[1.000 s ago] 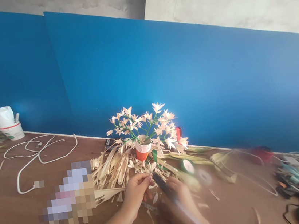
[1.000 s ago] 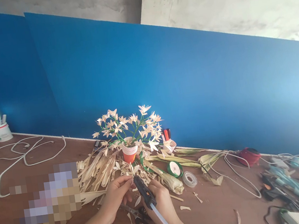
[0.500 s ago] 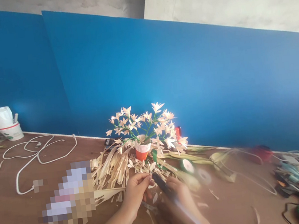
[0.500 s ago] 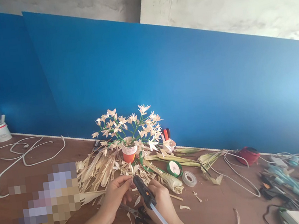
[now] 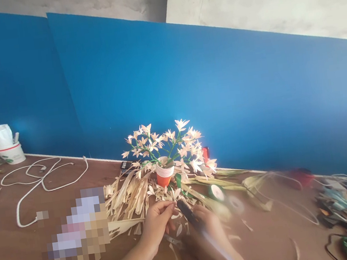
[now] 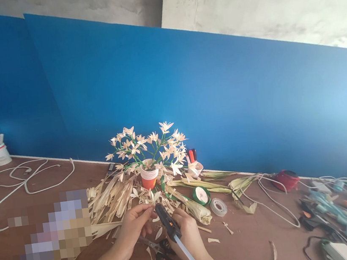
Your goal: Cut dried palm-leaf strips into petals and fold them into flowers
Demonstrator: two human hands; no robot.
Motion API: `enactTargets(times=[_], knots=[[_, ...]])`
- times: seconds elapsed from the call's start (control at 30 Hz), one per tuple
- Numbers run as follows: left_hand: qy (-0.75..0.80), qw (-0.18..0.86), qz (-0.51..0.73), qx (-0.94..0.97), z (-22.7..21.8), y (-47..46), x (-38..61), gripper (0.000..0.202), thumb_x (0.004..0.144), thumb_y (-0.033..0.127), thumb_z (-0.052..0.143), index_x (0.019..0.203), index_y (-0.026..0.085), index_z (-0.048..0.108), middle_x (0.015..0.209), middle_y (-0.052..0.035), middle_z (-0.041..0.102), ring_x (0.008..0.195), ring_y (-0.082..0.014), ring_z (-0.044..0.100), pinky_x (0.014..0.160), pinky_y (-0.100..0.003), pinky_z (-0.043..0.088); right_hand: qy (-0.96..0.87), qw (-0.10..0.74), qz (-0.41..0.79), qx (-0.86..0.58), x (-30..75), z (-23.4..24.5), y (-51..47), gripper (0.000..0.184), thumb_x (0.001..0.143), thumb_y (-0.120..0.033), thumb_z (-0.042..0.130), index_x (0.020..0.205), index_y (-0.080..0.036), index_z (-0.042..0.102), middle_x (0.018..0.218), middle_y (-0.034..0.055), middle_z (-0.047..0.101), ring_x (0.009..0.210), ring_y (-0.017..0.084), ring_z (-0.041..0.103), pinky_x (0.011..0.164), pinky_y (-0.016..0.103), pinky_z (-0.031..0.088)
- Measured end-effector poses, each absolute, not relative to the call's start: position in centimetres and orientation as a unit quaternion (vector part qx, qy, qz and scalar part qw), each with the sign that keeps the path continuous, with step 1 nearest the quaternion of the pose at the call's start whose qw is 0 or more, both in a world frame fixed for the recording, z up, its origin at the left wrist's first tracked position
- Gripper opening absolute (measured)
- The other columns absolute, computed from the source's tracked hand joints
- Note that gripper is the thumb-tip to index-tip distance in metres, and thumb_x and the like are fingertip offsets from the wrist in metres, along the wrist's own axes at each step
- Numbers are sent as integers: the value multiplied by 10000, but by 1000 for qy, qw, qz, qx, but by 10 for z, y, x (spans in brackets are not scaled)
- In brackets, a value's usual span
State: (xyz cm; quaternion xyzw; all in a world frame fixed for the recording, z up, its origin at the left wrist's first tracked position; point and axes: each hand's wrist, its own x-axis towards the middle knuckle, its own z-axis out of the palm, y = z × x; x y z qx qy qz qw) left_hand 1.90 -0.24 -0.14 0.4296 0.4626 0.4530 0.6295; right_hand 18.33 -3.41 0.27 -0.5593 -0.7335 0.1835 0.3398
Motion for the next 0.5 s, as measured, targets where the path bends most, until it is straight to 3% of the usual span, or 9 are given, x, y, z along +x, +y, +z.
enactTargets(times=[0.13,0.3,0.43,0.5], knots=[[455,631,457,432,0,-3,18,351,676,448,644,844,141,674,670,-24,668,388,-77,499,362,-186,293,-743,301,130,-584,191,6,-32,41,610,-146,558,614,-187,558,616,7,573,553,160,536,486,226,355],[460,628,461,426,0,-1,17,361,673,445,647,856,134,670,676,-32,675,386,-72,492,364,-181,294,-673,167,74,-717,228,31,-40,35,711,-254,530,715,-227,553,617,3,611,546,175,544,499,243,317],[448,626,475,427,-4,2,17,358,680,436,647,866,131,667,671,-24,664,388,-67,494,361,-172,292,-639,109,88,-756,287,37,-47,271,681,-197,523,940,-241,588,810,31,664,711,203,605,578,250,369],[447,627,481,419,-5,2,17,354,672,429,655,861,131,667,662,-21,661,385,-65,491,360,-170,293,-619,78,82,-777,310,32,-49,322,654,-175,528,961,-231,608,862,54,669,813,231,615,628,264,394]])
